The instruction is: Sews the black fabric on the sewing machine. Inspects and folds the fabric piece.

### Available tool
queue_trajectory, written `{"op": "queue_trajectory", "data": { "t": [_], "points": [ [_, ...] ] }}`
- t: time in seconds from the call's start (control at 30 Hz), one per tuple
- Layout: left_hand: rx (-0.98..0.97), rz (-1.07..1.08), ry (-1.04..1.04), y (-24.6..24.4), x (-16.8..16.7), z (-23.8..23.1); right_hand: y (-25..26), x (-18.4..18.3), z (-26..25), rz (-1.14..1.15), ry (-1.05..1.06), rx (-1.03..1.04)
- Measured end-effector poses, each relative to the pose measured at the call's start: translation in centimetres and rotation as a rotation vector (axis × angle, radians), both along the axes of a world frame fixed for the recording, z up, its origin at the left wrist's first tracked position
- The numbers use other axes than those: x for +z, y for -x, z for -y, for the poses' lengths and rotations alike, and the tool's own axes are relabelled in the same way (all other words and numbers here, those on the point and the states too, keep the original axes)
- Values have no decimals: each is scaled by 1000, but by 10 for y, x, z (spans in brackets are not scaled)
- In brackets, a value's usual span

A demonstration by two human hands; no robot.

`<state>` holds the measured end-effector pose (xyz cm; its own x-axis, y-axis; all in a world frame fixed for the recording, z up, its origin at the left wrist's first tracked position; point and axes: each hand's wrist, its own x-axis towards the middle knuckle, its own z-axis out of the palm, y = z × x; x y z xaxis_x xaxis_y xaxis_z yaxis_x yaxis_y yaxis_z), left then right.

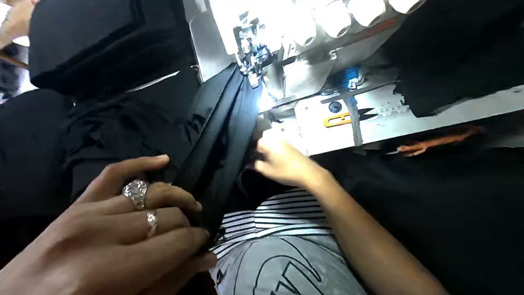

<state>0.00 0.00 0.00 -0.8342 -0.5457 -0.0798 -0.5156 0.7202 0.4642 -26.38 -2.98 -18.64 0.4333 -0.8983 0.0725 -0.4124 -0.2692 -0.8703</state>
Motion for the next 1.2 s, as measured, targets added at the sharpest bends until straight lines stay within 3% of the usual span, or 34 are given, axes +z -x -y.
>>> {"op": "queue_trajectory", "data": {
  "t": [0.1, 0.23, 0.43, 0.63, 0.83, 1.1, 1.2],
  "points": [
    [33, -5, 113, 0, 0, -5, 27, 26, -10, 102, 349, -145],
    [91, -28, 218, -10, 1, 6, 27, 42, 11, -184, 656, -25],
    [276, 40, 279, -31, 13, 29, 40, 29, 12, -146, 666, -49],
    [280, -65, 308, -63, -4, 63, 36, 22, 14, -14, 709, -51],
    [315, -109, 295, -61, -11, 73, 29, 18, 16, 59, 707, -79],
    [268, -29, 334, -61, -8, 72, 34, 13, 11, 31, 674, -98],
    [215, 28, 427, -43, -5, 33, 37, 12, 9, 25, 673, -108]
  ]
}}
